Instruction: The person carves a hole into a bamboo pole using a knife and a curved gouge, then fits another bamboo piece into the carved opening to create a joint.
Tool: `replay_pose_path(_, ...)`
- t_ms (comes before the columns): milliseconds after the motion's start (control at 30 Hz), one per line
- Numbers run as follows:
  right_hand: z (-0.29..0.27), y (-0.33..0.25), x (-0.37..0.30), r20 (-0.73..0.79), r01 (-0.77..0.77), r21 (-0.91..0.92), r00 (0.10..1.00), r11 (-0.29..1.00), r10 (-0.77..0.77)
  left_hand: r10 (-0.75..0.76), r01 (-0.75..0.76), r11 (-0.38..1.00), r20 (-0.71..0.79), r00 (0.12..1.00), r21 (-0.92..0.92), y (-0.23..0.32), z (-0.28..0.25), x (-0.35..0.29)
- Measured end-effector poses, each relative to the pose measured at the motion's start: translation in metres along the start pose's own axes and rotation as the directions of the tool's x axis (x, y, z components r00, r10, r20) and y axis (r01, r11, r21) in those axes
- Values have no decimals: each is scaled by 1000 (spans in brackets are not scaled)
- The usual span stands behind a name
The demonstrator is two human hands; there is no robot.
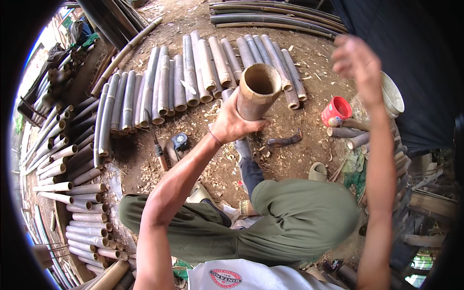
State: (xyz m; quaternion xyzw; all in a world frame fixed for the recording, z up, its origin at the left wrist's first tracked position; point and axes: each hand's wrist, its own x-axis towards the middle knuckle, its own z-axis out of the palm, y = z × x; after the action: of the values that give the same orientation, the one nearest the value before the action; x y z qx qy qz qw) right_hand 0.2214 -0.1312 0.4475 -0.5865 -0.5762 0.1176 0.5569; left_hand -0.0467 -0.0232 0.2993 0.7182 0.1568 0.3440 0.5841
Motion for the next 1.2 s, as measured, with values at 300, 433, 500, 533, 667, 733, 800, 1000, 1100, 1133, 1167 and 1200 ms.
replay_pose_path(300,105,342,-178,-32,-983,-112,149,145,988,164,-49,970,-493,854,239,31,-121,75)
replay_pose_path(433,134,384,-221,-70,-982,166,-97,-84,993,-144,403,765,-477,867,502,-8,-159,78)
replay_pose_path(500,137,405,-223,-184,-941,329,-141,-74,973,-403,596,553,-439,803,583,-46,-150,64)
replay_pose_path(533,148,412,-221,-240,-911,408,-169,-59,956,-485,615,352,-425,765,706,-80,-154,45)
replay_pose_path(667,171,422,-221,-353,-889,458,-179,2,918,-871,609,65,-252,421,790,-175,-144,-59)
replay_pose_path(733,176,417,-223,-322,-899,436,-205,-48,924,-923,545,-16,-223,315,838,-208,-143,-126)
replay_pose_path(800,160,412,-222,-196,-884,458,-201,-92,960,-991,527,-126,-129,-31,840,-222,-140,-149)
replay_pose_path(1000,98,268,-150,-23,-814,507,316,284,948,-712,472,427,-34,701,771,-175,-68,-119)
replay_pose_path(1100,96,232,-103,431,-858,-111,414,502,802,-788,873,459,380,485,-161,-154,-5,-92)
replay_pose_path(1133,107,227,-94,491,-699,-312,461,643,740,-739,864,200,508,443,-463,-153,18,-83)
replay_pose_path(1167,118,225,-79,637,-474,-424,449,772,626,-687,797,196,501,527,-571,-156,39,-76)
replay_pose_path(1200,127,228,-67,761,-207,-479,387,853,521,-664,748,216,467,584,-628,-163,57,-70)
